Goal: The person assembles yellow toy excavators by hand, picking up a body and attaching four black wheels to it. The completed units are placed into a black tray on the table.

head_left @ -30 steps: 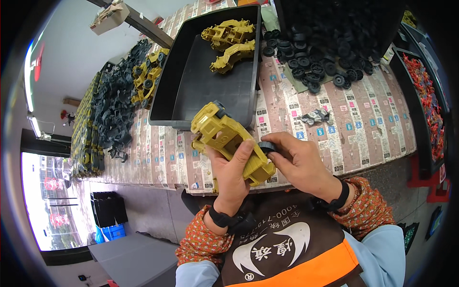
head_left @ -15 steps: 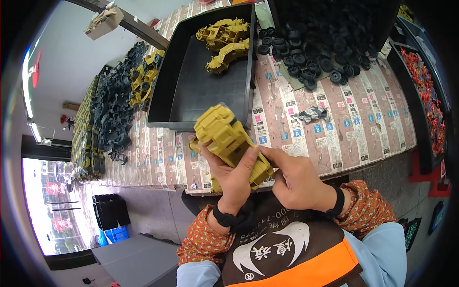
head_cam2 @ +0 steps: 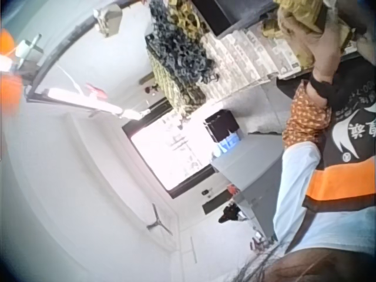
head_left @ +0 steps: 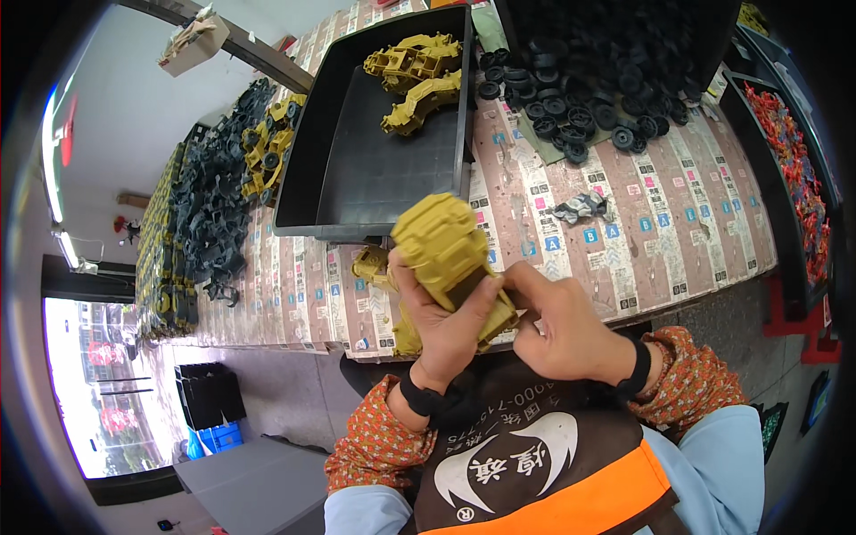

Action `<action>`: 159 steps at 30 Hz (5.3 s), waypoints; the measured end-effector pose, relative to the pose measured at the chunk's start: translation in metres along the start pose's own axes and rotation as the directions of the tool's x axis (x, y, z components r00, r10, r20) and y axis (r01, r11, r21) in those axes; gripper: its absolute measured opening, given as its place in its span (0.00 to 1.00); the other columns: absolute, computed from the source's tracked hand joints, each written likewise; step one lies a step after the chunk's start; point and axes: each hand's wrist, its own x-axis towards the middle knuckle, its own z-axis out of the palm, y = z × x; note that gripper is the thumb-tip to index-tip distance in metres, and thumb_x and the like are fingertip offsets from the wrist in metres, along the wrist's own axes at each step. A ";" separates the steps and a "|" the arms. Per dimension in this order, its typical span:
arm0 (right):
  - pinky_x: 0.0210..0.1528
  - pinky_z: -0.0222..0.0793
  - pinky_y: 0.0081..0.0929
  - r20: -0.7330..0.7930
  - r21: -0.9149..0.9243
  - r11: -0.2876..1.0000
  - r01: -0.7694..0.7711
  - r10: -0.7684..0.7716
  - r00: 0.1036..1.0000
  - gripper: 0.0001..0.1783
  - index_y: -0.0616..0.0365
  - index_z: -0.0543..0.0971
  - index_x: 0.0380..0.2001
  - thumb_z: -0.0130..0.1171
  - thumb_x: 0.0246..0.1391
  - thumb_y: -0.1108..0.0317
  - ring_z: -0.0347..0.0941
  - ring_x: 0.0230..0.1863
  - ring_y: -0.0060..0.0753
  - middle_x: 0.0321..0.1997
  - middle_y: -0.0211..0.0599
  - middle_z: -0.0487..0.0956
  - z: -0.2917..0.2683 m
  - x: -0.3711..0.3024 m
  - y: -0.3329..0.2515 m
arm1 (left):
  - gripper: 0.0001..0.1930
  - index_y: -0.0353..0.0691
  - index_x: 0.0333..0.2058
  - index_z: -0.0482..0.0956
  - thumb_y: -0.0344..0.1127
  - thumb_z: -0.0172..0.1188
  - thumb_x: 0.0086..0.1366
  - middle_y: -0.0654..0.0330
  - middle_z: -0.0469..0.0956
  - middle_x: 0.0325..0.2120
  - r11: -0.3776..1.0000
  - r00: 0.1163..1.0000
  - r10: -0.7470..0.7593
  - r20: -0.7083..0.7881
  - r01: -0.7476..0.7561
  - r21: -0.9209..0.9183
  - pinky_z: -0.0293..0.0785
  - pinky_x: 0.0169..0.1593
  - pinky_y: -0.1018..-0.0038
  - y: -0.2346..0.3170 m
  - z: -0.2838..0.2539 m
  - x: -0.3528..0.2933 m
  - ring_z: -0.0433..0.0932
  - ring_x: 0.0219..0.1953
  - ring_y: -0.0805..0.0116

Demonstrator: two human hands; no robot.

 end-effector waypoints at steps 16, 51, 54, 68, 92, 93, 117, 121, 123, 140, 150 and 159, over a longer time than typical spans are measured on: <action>0.38 0.79 0.23 0.038 0.363 0.914 -0.181 0.179 0.983 0.31 0.58 0.72 0.60 0.72 0.55 0.66 0.78 0.41 0.22 0.47 0.36 0.79 -0.086 0.018 0.022 | 0.42 0.48 0.73 0.49 0.35 0.64 0.66 0.46 0.65 0.62 0.785 0.761 -0.412 0.501 0.576 -0.229 0.74 0.63 0.63 0.042 -0.025 0.033 0.72 0.63 0.58; 0.44 0.75 0.41 -0.273 -0.420 0.852 -0.312 0.209 0.939 0.11 0.62 0.82 0.41 0.58 0.56 0.71 0.81 0.42 0.53 0.37 0.49 0.84 -0.162 0.079 0.107 | 0.31 0.44 0.68 0.57 0.33 0.61 0.71 0.49 0.71 0.60 0.814 0.910 -0.352 0.220 0.413 -0.408 0.86 0.53 0.53 0.027 -0.027 0.016 0.79 0.57 0.48; 0.45 0.75 0.44 -0.317 -0.505 0.773 -0.384 0.247 0.916 0.11 0.60 0.83 0.42 0.58 0.57 0.71 0.80 0.41 0.55 0.35 0.49 0.83 -0.167 0.051 0.124 | 0.31 0.41 0.67 0.59 0.33 0.61 0.70 0.48 0.71 0.60 0.829 0.908 -0.348 0.233 0.414 -0.375 0.87 0.52 0.55 0.029 -0.023 0.016 0.80 0.56 0.49; 0.46 0.75 0.33 -0.150 -0.350 0.908 -0.229 0.188 0.971 0.24 0.60 0.76 0.55 0.63 0.54 0.77 0.78 0.42 0.39 0.47 0.41 0.76 -0.146 0.032 0.084 | 0.27 0.43 0.64 0.61 0.33 0.62 0.71 0.52 0.74 0.53 0.757 0.849 -0.451 0.274 0.527 -0.387 0.88 0.49 0.53 0.025 -0.010 0.016 0.81 0.55 0.51; 0.46 0.77 0.21 0.056 0.643 0.744 -0.182 0.191 0.980 0.22 0.65 0.71 0.61 0.56 0.65 0.80 0.76 0.41 0.17 0.48 0.32 0.78 -0.023 0.022 0.016 | 0.40 0.56 0.70 0.48 0.27 0.65 0.68 0.55 0.71 0.57 0.830 0.860 -0.382 0.337 0.480 -0.285 0.88 0.49 0.56 0.021 0.000 0.001 0.80 0.53 0.59; 0.47 0.77 0.21 0.060 0.660 0.729 -0.184 0.192 0.980 0.22 0.65 0.71 0.61 0.56 0.65 0.80 0.76 0.41 0.17 0.48 0.32 0.78 -0.023 0.021 0.018 | 0.40 0.55 0.70 0.48 0.28 0.65 0.68 0.55 0.71 0.57 0.832 0.859 -0.386 0.336 0.481 -0.277 0.88 0.49 0.56 0.021 -0.001 0.000 0.80 0.52 0.59; 0.57 0.76 0.35 -0.127 0.156 0.985 0.068 -0.048 0.991 0.41 0.68 0.66 0.70 0.45 0.48 0.86 0.81 0.56 0.55 0.55 0.62 0.80 -0.009 -0.015 0.013 | 0.42 0.51 0.67 0.49 0.22 0.68 0.64 0.58 0.68 0.57 0.939 0.878 -0.327 0.350 0.343 0.017 0.85 0.52 0.67 0.001 -0.004 0.000 0.76 0.56 0.66; 0.55 0.76 0.32 -0.098 0.157 0.987 0.035 -0.020 0.995 0.41 0.68 0.65 0.70 0.45 0.47 0.85 0.83 0.51 0.52 0.51 0.60 0.82 -0.015 -0.021 0.006 | 0.43 0.50 0.67 0.48 0.22 0.69 0.64 0.58 0.70 0.55 0.904 0.826 -0.365 0.430 0.424 -0.047 0.84 0.53 0.65 -0.003 -0.010 0.001 0.77 0.55 0.66; 0.53 0.77 0.31 -0.084 0.147 0.988 0.041 -0.029 0.996 0.42 0.67 0.66 0.70 0.45 0.47 0.85 0.85 0.47 0.48 0.49 0.59 0.83 -0.018 -0.019 0.002 | 0.44 0.50 0.68 0.47 0.22 0.69 0.64 0.58 0.70 0.55 0.902 0.820 -0.372 0.436 0.430 -0.040 0.83 0.53 0.65 -0.010 -0.012 0.000 0.77 0.55 0.66; 0.49 0.76 0.46 -0.104 -0.847 0.531 0.004 -0.174 0.979 0.22 0.55 0.77 0.52 0.65 0.51 0.72 0.74 0.50 0.55 0.44 0.48 0.76 -0.122 0.096 0.133 | 0.33 0.51 0.67 0.54 0.29 0.61 0.71 0.53 0.74 0.50 0.864 0.901 -0.380 0.210 0.427 -0.268 0.88 0.48 0.55 0.041 -0.007 0.008 0.83 0.47 0.56; 0.49 0.75 0.25 0.247 0.383 0.898 -0.214 0.123 0.961 0.23 0.60 0.73 0.61 0.60 0.64 0.72 0.76 0.48 0.22 0.53 0.35 0.79 -0.048 0.040 0.008 | 0.17 0.37 0.54 0.71 0.41 0.60 0.74 0.48 0.83 0.42 0.889 0.977 -0.186 0.100 0.211 -0.407 0.85 0.48 0.63 0.033 -0.021 0.027 0.86 0.41 0.59; 0.51 0.75 0.24 0.308 0.546 0.793 -0.272 0.112 0.945 0.25 0.61 0.70 0.65 0.58 0.65 0.74 0.74 0.48 0.20 0.58 0.33 0.74 -0.022 0.018 0.001 | 0.18 0.39 0.56 0.73 0.43 0.57 0.76 0.51 0.81 0.45 0.928 0.992 -0.114 0.052 0.125 -0.351 0.82 0.54 0.53 0.026 -0.029 0.025 0.84 0.51 0.47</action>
